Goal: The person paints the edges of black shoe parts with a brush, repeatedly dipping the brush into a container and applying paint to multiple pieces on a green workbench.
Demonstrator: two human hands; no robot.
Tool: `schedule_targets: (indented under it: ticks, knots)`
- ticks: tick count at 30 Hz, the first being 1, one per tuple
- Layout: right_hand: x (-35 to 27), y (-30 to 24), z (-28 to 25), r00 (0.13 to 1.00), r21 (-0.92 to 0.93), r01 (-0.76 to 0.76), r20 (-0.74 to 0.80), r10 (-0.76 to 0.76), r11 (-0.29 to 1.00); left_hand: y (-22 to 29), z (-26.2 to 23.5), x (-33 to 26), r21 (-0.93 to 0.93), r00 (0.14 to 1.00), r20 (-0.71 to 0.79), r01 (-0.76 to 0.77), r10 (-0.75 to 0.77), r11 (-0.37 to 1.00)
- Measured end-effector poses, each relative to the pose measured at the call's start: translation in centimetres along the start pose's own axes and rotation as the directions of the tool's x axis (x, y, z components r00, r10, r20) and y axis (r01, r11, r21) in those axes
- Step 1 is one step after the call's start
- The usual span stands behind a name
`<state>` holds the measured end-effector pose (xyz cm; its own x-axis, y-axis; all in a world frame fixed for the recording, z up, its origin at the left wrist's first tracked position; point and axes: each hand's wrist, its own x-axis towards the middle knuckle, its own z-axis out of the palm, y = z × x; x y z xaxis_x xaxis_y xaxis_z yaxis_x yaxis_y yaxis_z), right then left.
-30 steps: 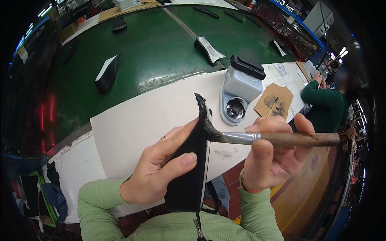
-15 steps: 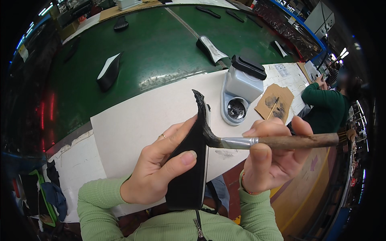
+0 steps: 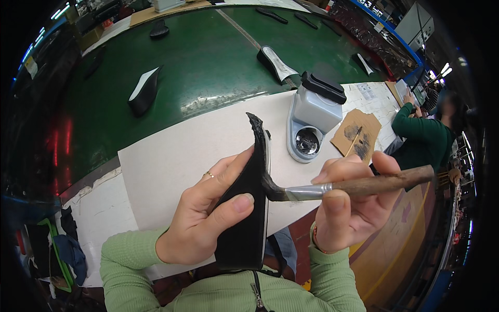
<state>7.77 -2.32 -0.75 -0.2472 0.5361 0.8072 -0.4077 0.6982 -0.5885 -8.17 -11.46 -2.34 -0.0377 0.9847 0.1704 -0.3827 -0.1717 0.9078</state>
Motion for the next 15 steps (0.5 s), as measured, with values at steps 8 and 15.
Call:
schedule_targets:
  ticks: [8, 15]
  knots:
    - [-0.22, -0.19, 0.22, 0.998, 0.085, -0.054, 0.017, 0.053, 0.995, -0.03, -0.09, -0.05, 0.012, 0.999, -0.029, -0.021, 0.022, 1.0]
    - [-0.6, -0.27, 0.98, 0.996, 0.151, -0.074, -0.038, 0.08, 0.986, 0.08, -0.14, -0.24, 0.025, 0.997, -0.059, -0.052, 0.053, 0.998]
